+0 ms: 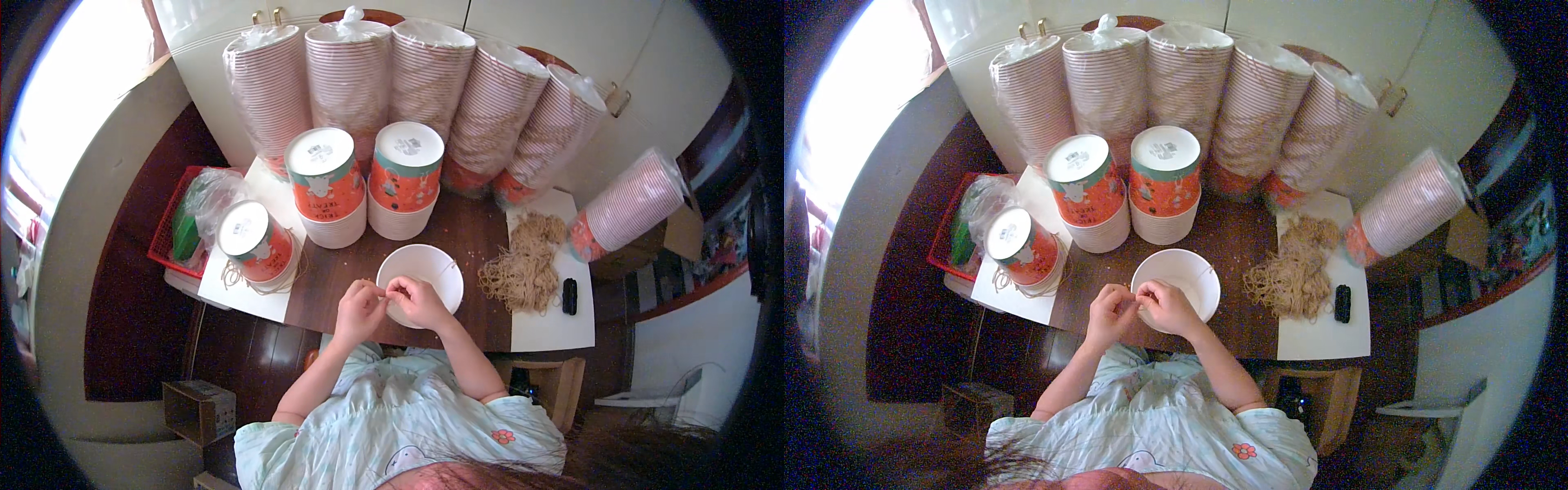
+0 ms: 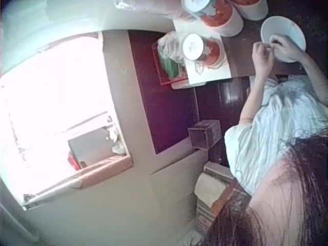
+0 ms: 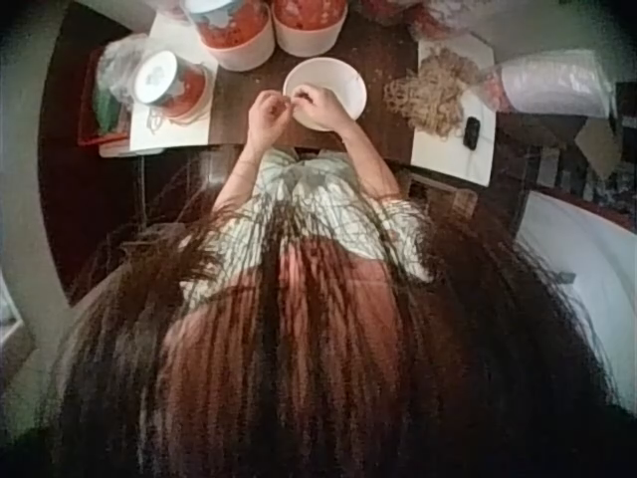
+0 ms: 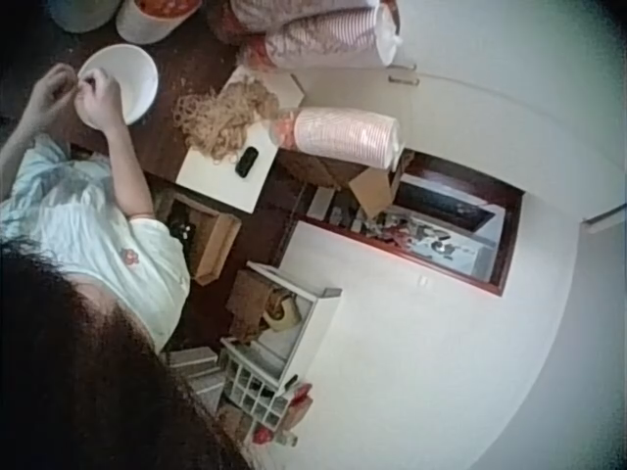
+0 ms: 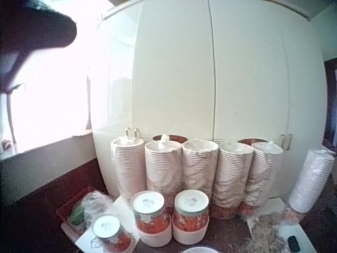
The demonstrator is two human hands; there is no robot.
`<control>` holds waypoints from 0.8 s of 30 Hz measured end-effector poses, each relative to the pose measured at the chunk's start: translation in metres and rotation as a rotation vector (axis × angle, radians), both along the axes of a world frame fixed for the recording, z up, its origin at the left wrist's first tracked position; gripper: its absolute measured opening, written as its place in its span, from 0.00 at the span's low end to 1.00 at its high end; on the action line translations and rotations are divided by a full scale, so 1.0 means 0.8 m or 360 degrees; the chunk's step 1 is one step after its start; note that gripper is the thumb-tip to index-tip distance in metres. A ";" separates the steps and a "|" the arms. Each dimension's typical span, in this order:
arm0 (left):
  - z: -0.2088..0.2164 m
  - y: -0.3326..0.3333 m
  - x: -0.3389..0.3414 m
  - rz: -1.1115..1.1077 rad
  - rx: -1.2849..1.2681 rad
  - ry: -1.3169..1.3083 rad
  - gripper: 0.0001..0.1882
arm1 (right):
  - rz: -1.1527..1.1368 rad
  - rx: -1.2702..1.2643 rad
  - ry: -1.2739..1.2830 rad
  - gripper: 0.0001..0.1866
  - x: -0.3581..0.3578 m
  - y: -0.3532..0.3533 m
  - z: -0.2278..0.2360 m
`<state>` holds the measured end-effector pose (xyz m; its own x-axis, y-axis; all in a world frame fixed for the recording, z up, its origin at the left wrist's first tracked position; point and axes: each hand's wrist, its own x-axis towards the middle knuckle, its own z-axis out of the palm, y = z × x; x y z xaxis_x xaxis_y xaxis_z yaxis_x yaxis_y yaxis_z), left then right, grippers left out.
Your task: Tying thin cords through pre-punched holes in paper buckets for assembly.
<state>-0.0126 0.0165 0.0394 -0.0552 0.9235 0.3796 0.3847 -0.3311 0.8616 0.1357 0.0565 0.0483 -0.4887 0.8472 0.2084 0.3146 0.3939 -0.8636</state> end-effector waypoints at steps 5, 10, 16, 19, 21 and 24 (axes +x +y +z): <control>0.006 -0.002 -0.003 -0.0009 0.0008 0.0113 0.05 | -0.0085 -0.0247 0.0288 0.11 -0.002 0.001 -0.007; 0.003 -0.003 -0.008 -0.0094 -0.0097 0.0110 0.05 | -0.0083 -0.0345 0.0334 0.11 0.000 0.002 -0.006; -0.032 -0.005 -0.018 -0.0119 -0.0176 0.0002 0.05 | 0.0048 -0.0492 0.0779 0.10 0.016 0.004 0.013; -0.059 -0.002 -0.018 -0.0127 0.0052 -0.0105 0.05 | 0.0097 -0.0495 0.0814 0.10 0.017 0.000 0.018; -0.061 -0.004 -0.014 -0.0091 0.0023 -0.0126 0.06 | 0.0108 -0.0544 0.0793 0.09 0.019 -0.001 0.019; -0.056 -0.010 -0.007 -0.0019 -0.0059 -0.0164 0.06 | 0.0120 -0.0532 0.0770 0.09 0.020 0.000 0.015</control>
<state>-0.0184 0.0083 -0.0058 -0.0810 0.9377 0.3378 0.2895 -0.3022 0.9082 0.1518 0.0564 0.0600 -0.4658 0.8720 0.1504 -0.1642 0.0819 -0.9830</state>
